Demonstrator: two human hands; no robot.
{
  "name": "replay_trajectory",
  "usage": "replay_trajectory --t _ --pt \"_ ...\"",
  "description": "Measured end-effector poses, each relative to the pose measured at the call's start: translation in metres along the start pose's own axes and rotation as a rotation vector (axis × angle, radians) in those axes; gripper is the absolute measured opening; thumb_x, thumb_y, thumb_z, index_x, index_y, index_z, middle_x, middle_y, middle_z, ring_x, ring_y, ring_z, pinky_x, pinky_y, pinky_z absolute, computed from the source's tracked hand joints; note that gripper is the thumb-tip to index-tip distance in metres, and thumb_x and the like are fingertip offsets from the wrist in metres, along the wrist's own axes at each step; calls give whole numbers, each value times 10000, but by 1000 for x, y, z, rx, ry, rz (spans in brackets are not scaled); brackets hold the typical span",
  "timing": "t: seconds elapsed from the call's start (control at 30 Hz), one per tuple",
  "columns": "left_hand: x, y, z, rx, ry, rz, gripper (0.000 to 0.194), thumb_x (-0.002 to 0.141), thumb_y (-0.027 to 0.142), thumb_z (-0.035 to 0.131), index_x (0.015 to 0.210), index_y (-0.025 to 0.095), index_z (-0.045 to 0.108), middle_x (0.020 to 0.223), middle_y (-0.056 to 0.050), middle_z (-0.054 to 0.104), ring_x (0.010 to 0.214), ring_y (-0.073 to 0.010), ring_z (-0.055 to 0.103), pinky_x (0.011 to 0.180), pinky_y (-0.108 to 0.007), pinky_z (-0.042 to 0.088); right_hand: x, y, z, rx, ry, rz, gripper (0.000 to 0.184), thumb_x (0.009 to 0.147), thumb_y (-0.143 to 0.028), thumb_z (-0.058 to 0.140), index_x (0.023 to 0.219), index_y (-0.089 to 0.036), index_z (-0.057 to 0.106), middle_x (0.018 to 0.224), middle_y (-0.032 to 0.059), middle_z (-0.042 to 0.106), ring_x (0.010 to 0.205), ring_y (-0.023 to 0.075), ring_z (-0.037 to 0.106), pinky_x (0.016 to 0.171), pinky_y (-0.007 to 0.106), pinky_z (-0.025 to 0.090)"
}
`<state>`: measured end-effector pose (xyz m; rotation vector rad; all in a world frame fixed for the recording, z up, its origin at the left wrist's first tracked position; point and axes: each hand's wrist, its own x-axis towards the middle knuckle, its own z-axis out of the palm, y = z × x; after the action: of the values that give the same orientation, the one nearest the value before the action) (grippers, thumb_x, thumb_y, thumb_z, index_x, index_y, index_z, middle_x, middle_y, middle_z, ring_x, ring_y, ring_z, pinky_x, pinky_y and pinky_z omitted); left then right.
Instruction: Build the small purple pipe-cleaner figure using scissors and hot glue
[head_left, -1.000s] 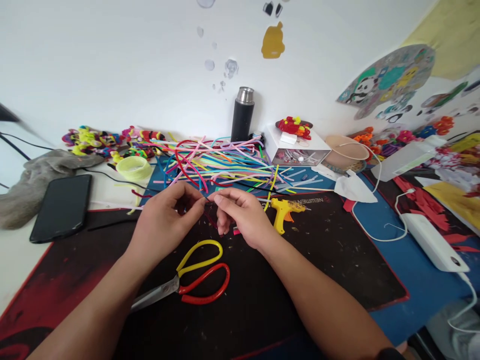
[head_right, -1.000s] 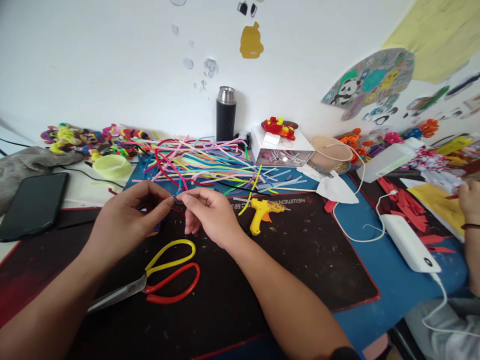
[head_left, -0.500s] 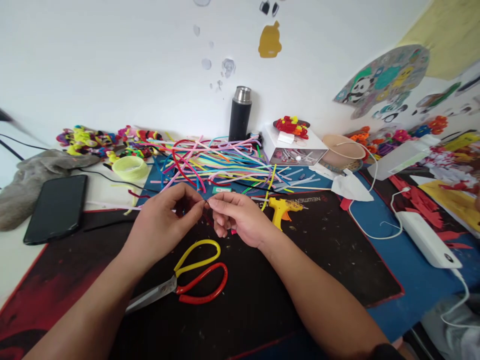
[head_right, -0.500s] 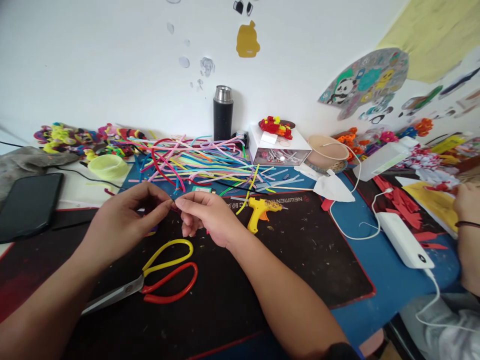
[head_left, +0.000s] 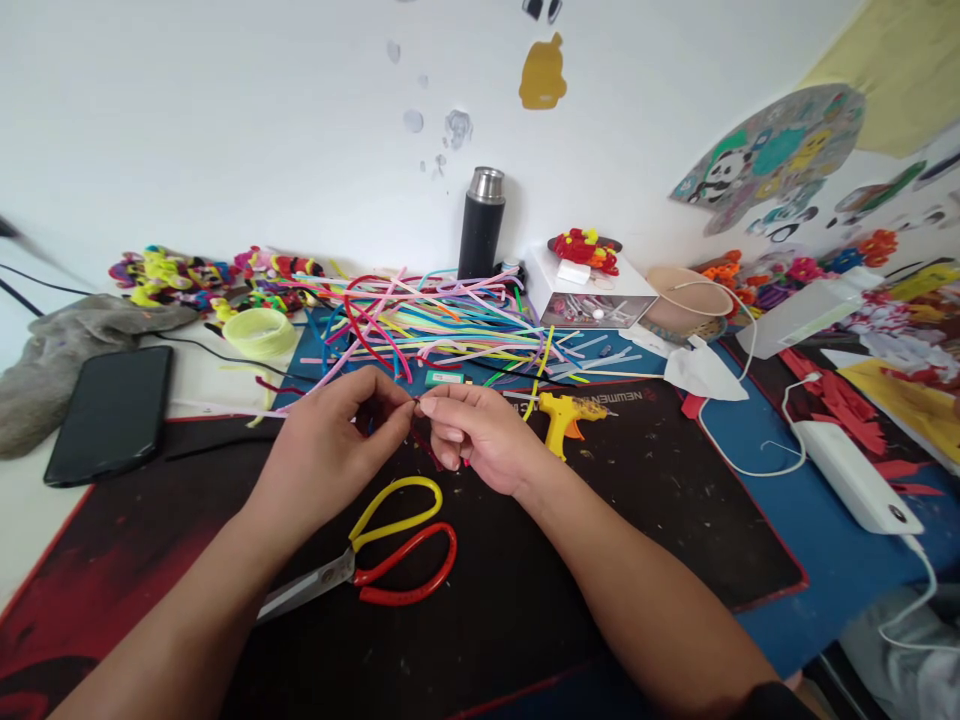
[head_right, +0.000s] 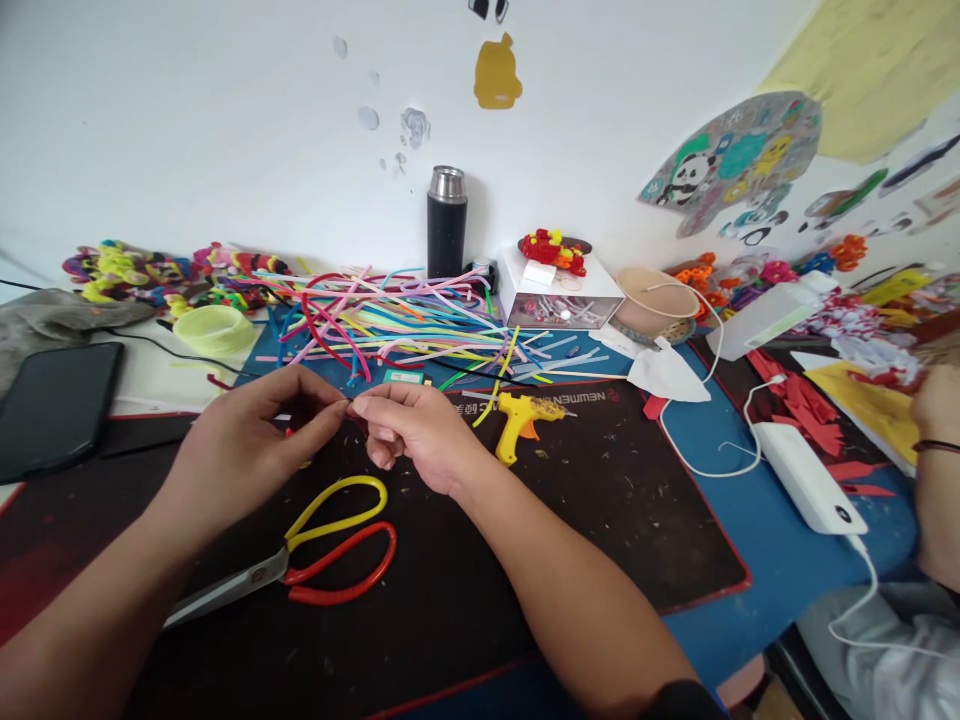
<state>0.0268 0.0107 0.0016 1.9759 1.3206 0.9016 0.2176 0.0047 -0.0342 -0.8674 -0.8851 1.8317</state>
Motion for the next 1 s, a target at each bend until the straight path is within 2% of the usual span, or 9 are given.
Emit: replay_trajectory --t 0.2,0.33,0.43,0.57,0.7,0.9,1.0 --pt "0 -6 -2 -68 -33 -37 193 970 420 711 899 242 742 839 1 782 762 -199 666 711 -306 485 -1 -3 -1 10 -28 38 438 734 -497 992 819 -198 683 541 -127 448 441 89 497 456 243 346" --pt "3 -12 -13 -307 -172 -129 335 984 557 764 919 228 776 853 -2 755 751 -179 638 663 -282 476 -2 -5 -1 0 -64 47 376 793 -475 940 824 -200 686 544 -122 446 443 88 501 467 247 348" --pt "7 -16 -17 -511 -243 -216 452 932 663 810 874 215 796 798 -7 726 686 -161 602 603 -271 461 -2 -5 -2 -7 -80 42 349 818 -461 915 820 -194 692 542 -119 451 434 82 497 467 244 344" --pt "10 -21 -15 -658 -258 -334 616 783 815 887 823 204 827 786 -39 746 668 -159 600 583 -265 466 -2 -3 -4 -11 -88 37 369 815 -483 934 859 -189 715 535 -123 461 428 83 495 464 241 359" --pt "12 -23 -14 -717 -274 -406 612 670 775 991 769 199 811 781 -40 741 672 -151 600 574 -251 467 -2 -1 -4 -28 -95 39 413 806 -520 959 869 -186 723 532 -120 475 436 88 513 465 238 366" --pt "10 -21 -18 -722 -330 -418 522 748 677 984 766 195 786 748 -26 700 645 -140 550 572 -259 444 -2 1 -4 -47 -112 39 423 814 -542 953 886 -182 743 543 -122 468 438 74 431 466 241 375" --pt "9 -18 -20 -717 -355 -452 524 721 668 1001 770 193 784 738 -26 691 639 -137 535 572 -262 421 -2 0 -4 -56 -114 37 434 810 -557 957 881 -186 744 546 -120 467 445 76 425 470 243 381"
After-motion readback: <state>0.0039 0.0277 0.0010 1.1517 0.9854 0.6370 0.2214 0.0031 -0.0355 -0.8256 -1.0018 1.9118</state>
